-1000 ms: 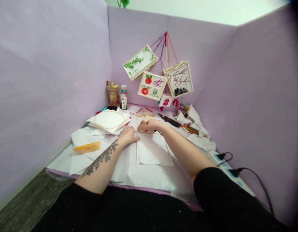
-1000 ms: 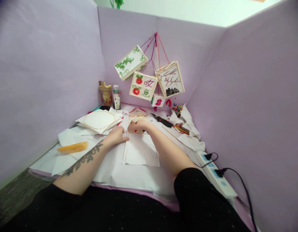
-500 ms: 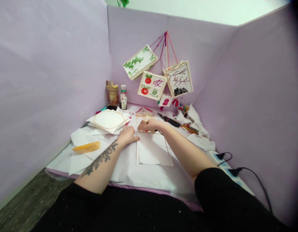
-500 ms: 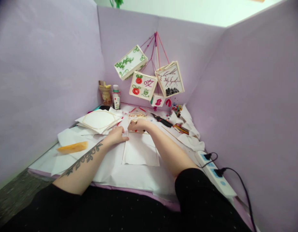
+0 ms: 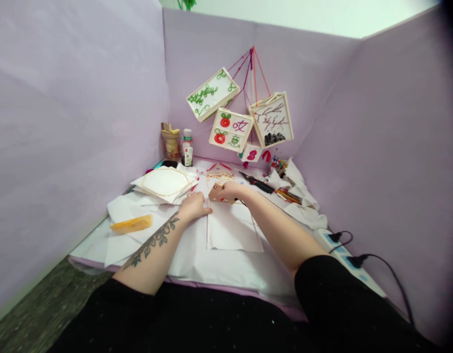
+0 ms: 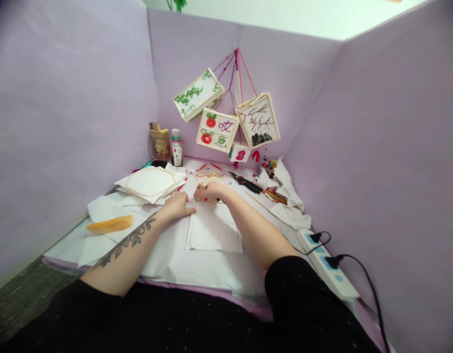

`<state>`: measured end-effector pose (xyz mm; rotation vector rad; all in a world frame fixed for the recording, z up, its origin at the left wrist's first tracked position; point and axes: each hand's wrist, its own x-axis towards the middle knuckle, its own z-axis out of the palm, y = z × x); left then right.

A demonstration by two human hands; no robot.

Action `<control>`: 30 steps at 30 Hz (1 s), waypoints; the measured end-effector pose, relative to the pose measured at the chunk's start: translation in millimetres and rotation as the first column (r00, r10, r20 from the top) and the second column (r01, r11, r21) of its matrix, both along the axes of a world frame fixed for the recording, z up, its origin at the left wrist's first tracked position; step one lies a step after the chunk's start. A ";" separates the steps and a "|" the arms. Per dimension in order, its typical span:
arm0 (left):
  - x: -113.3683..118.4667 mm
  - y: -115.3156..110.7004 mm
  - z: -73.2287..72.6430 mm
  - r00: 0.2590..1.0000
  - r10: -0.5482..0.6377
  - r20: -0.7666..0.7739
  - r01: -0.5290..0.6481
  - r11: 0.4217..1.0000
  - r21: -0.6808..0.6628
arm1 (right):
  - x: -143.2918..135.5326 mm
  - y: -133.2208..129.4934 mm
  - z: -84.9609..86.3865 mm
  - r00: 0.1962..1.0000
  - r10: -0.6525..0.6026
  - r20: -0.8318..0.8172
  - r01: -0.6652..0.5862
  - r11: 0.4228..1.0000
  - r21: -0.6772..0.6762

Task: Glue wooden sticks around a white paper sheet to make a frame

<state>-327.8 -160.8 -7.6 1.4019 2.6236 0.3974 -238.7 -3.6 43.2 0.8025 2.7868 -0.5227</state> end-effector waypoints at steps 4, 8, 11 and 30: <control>-0.4 0.1 -0.3 1.000 -0.002 0.000 0.002 1.000 0.001 | 1.0 -0.3 -0.1 1.000 -0.006 -0.008 0.005 1.000 -0.023; -0.4 0.0 -0.5 1.000 0.003 -0.003 -0.003 1.000 0.000 | 3.4 -2.6 3.9 1.000 -0.002 -0.005 0.002 1.000 -0.011; -1.0 0.0 -1.3 1.000 -0.004 -0.012 0.004 1.000 0.003 | 5.2 -4.2 9.7 1.000 -0.007 0.004 0.007 1.000 0.006; 0.2 -1.2 0.9 1.000 -0.015 -0.015 0.015 1.000 -0.010 | 4.9 -2.4 9.5 1.000 -0.024 -0.007 0.024 1.000 -0.006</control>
